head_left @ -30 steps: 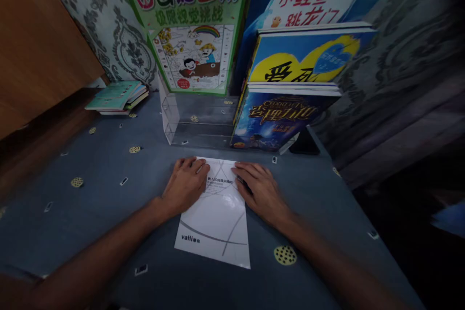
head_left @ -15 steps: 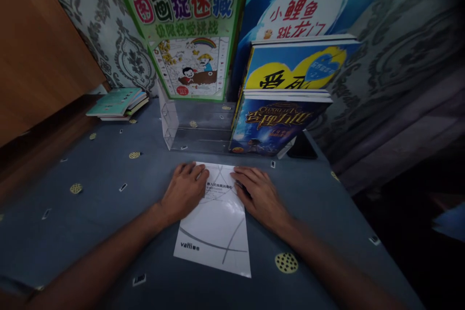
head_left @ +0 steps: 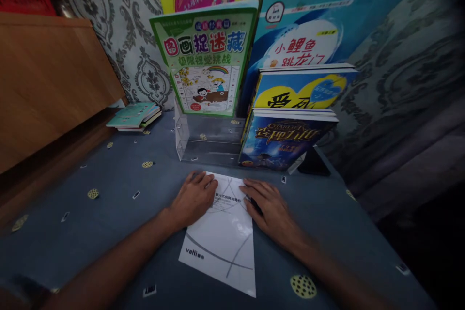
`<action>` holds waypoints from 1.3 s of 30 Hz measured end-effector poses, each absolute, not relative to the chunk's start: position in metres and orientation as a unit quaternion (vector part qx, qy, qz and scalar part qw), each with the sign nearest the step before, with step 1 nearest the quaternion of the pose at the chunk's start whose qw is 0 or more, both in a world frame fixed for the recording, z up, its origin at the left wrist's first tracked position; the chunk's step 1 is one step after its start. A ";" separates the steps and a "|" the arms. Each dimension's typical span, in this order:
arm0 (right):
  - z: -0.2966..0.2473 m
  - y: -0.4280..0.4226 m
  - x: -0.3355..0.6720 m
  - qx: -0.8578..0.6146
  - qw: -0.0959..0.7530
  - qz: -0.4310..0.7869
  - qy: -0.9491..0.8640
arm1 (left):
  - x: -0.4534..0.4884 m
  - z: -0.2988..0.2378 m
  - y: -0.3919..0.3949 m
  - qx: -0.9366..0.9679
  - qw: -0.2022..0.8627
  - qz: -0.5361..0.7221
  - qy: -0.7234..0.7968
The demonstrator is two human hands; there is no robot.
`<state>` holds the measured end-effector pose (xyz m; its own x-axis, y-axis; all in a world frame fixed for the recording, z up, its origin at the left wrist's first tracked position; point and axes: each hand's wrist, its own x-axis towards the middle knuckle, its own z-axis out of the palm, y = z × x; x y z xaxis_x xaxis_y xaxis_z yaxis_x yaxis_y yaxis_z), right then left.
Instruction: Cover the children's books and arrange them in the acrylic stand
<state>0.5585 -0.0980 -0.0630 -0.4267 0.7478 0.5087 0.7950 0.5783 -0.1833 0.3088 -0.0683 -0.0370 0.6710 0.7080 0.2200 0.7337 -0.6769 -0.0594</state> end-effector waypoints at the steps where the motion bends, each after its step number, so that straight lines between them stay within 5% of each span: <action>1: -0.063 -0.098 0.558 -0.455 0.279 -0.044 -0.844 | 0.308 -0.036 -0.068 -0.912 0.069 -0.087 -0.395; 39: -0.061 -0.093 0.566 -0.530 0.394 0.160 -0.734 | 0.362 -0.025 -0.060 -0.947 0.009 -0.061 -0.314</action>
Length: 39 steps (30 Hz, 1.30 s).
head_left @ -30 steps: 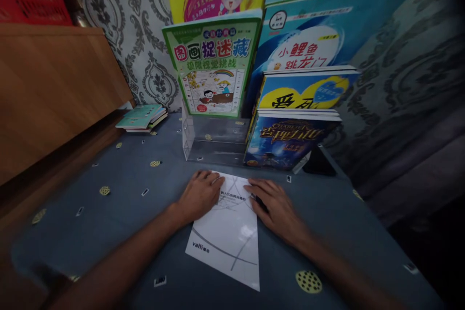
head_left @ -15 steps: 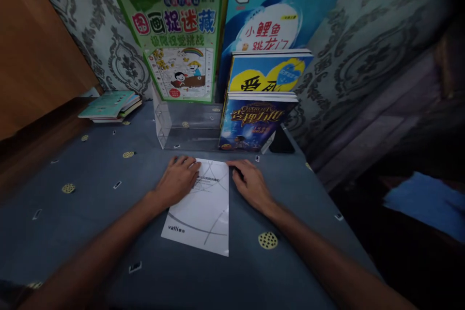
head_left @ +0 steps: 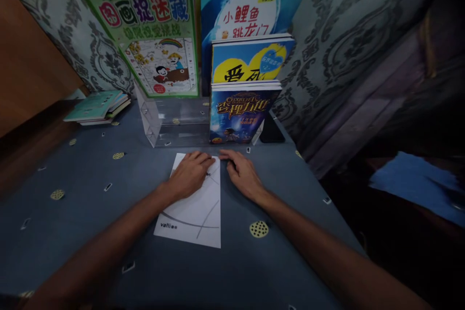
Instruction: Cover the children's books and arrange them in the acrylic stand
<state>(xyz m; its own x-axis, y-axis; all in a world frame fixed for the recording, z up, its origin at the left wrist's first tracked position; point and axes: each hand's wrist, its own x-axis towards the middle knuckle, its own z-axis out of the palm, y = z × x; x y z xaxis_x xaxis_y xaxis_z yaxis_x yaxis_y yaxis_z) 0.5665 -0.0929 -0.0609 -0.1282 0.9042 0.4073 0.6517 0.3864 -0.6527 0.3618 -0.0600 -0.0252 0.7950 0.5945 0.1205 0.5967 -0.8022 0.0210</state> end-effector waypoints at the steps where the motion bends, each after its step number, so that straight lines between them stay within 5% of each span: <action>1: -0.061 -0.093 0.566 -0.532 0.392 0.162 -0.733 | 0.362 -0.026 -0.060 -0.947 0.009 -0.062 -0.315; 12: -0.060 -0.094 0.565 -0.546 0.416 0.171 -0.706 | 0.369 -0.027 -0.059 -0.938 0.010 -0.068 -0.340; 39: -0.057 -0.098 0.557 -0.544 0.326 0.118 -0.764 | 0.354 -0.030 -0.059 -0.959 -0.016 -0.061 -0.276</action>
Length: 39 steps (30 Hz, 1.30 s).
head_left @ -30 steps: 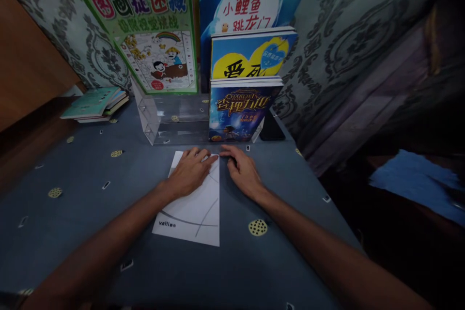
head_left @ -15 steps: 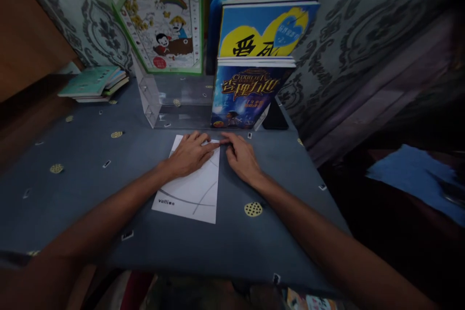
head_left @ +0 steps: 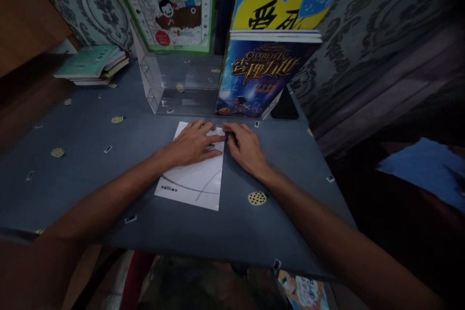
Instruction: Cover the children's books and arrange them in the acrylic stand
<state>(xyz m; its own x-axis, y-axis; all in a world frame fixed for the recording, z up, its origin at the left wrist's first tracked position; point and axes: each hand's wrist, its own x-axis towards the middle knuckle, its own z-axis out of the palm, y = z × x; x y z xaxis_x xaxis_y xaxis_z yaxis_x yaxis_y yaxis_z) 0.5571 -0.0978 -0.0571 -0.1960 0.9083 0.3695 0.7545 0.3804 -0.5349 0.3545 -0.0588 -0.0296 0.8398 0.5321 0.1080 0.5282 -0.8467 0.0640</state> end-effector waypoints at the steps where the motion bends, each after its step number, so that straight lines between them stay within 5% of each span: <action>1: -0.056 -0.098 0.557 -0.544 0.323 0.114 -0.766 | 0.355 -0.029 -0.060 0.959 0.016 0.061 0.277; 18: -0.055 -0.101 0.559 -0.528 0.274 0.112 -0.796 | 0.342 -0.022 -0.061 0.948 0.130 -0.043 0.287; 39: -0.059 -0.097 0.569 -0.467 0.181 0.130 -0.856 | 0.348 -0.020 -0.066 0.940 0.124 -0.059 0.313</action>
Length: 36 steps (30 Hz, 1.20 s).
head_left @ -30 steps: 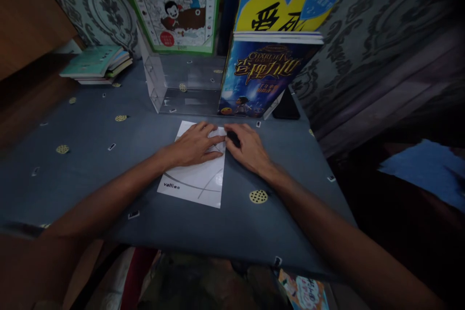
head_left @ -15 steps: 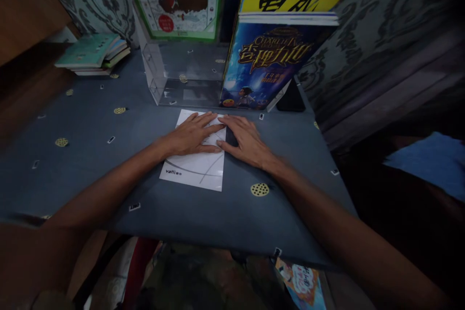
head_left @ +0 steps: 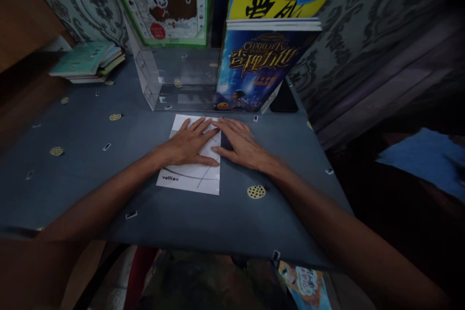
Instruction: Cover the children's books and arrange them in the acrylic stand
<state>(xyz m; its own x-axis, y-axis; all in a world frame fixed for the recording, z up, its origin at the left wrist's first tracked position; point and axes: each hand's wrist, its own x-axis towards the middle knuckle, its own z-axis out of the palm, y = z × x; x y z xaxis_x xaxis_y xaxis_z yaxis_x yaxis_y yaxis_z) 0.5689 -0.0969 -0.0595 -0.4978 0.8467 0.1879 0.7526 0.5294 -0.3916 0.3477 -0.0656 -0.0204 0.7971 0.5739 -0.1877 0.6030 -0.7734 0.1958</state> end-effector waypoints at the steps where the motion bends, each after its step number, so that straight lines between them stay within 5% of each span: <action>1: -0.059 -0.096 0.570 -0.464 0.175 0.140 -0.857 | 0.348 -0.020 -0.065 0.940 0.122 -0.058 0.314; 18: -0.049 -0.090 0.587 -0.445 0.133 0.239 -0.853 | 0.324 -0.026 -0.102 0.972 0.100 0.044 0.207; 30: -0.045 -0.114 0.566 -0.432 0.308 0.150 -0.834 | 0.328 -0.033 -0.098 0.972 0.043 0.063 0.221; 36: -0.045 -0.123 0.564 -0.405 0.324 0.150 -0.842 | 0.332 -0.028 -0.106 0.982 0.026 0.102 0.155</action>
<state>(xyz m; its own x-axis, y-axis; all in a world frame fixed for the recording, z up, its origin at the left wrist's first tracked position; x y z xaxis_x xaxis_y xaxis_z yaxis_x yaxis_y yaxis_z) 0.5639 -0.1227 -0.0449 -0.4622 0.7785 0.4247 0.5843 0.6276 -0.5146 0.3319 -0.1058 -0.0277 0.9312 0.3098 0.1922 0.2994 -0.9506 0.0818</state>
